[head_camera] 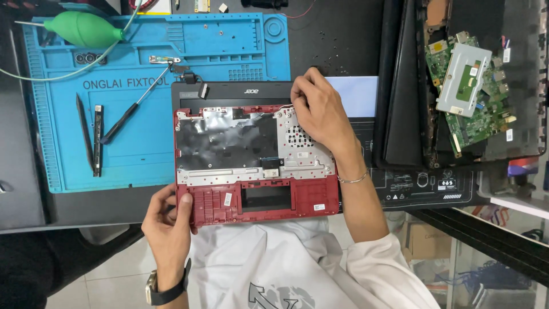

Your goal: Disassembling a laptop to access internal components and the screen assembly.

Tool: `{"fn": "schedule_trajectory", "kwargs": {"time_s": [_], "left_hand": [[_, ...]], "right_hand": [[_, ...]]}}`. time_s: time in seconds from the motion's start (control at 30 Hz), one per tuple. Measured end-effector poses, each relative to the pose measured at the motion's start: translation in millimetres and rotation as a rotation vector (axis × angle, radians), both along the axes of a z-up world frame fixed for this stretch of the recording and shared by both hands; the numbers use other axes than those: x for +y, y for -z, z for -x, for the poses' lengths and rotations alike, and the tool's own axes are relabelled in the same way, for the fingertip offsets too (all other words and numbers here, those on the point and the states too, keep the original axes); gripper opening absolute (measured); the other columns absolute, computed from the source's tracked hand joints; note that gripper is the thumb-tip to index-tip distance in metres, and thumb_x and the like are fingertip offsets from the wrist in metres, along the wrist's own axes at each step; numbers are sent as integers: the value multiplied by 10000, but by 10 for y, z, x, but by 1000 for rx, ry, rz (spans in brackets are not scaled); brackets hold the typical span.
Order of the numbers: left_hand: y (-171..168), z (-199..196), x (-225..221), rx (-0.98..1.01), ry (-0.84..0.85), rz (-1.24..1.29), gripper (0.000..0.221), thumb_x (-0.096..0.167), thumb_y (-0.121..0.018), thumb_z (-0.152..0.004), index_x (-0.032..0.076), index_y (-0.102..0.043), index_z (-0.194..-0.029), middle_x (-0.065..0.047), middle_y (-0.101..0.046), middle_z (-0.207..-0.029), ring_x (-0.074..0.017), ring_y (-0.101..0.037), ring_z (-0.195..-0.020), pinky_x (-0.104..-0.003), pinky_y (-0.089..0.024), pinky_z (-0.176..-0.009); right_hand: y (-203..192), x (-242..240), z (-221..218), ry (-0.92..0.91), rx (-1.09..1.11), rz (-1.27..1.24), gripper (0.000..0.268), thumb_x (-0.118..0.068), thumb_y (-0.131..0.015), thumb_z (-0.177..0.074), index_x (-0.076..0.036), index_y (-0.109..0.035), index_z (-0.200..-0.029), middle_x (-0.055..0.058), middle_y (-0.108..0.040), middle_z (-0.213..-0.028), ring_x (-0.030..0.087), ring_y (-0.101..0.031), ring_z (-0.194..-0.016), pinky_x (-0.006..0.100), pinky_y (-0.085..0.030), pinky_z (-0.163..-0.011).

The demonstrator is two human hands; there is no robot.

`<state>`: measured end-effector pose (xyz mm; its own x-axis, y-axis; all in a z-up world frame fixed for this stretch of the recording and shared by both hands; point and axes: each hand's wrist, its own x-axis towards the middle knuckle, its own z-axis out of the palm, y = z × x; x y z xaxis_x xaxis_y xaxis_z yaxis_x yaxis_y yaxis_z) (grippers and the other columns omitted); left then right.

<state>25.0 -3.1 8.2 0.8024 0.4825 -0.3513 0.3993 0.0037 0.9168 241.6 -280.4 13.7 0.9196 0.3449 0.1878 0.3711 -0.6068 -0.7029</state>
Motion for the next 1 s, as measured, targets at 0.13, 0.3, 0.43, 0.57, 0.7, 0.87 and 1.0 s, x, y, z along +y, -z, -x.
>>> {"fn": "schedule_trajectory", "kwargs": {"time_s": [0.13, 0.3, 0.43, 0.57, 0.7, 0.87, 1.0], "left_hand": [[44, 9, 13, -68, -14, 40, 278, 53, -641, -1002, -46, -579, -1255, -53, -678, -926, -37, -564, -623, -215, -417, -449], [80, 54, 17, -80, 7, 58, 279, 70, -614, -1030, -33, -533, -1276, -77, -710, -920, -38, -582, -648, -206, -419, -478], [139, 102, 55, -66, -8, 22, 301, 85, -612, -1028, -21, -528, -1296, -97, -743, -947, -52, -602, -673, -216, -452, -525], [160, 119, 97, -99, -21, 57, 305, 102, -610, -1044, -10, -526, -1315, -130, -761, -1003, -82, -693, -857, -230, -552, -734], [164, 160, 157, -67, -48, 93, 293, 113, -609, -1042, -6, -544, -1302, -134, -762, -970, -102, -693, -818, -251, -554, -712], [334, 351, 420, -142, -93, 191, 295, 97, -605, -1073, -26, -545, -1334, -138, -754, -983, -99, -683, -830, -246, -538, -770], [312, 445, 617, -171, -147, 309, 305, 71, -607, -1057, -39, -547, -1334, -147, -745, -1026, -117, -703, -872, -262, -556, -825]], "right_hand": [[-32, -38, -13, -6, 44, -11, 69, 35, -549, -911, 12, -614, -900, 138, -560, -962, 304, -633, -804, 408, -517, -733], [-94, -56, -29, -31, 81, -10, 95, 11, -565, -891, -6, -656, -913, 127, -585, -976, 295, -657, -794, 396, -527, -712], [28, -99, -51, -58, 5, 43, 61, 4, -577, -895, 4, -633, -870, 133, -587, -981, 318, -645, -828, 409, -523, -739], [3, -91, -45, -55, 28, 23, 85, 1, -552, -914, 6, -621, -866, 132, -590, -984, 310, -646, -823, 408, -523, -743], [-60, -83, -42, -35, 106, -80, 108, 32, -489, -932, 19, -594, -910, 136, -572, -985, 275, -631, -794, 381, -517, -738], [-70, -101, -50, -41, 93, -132, 150, 62, -465, -930, 27, -610, -942, 133, -581, -988, 254, -615, -833, 362, -502, -765], [-66, -102, -45, -83, 7, -199, 244, 85, -464, -935, 39, -630, -1108, 130, -606, -1025, 224, -649, -932, 334, -530, -856]]}}
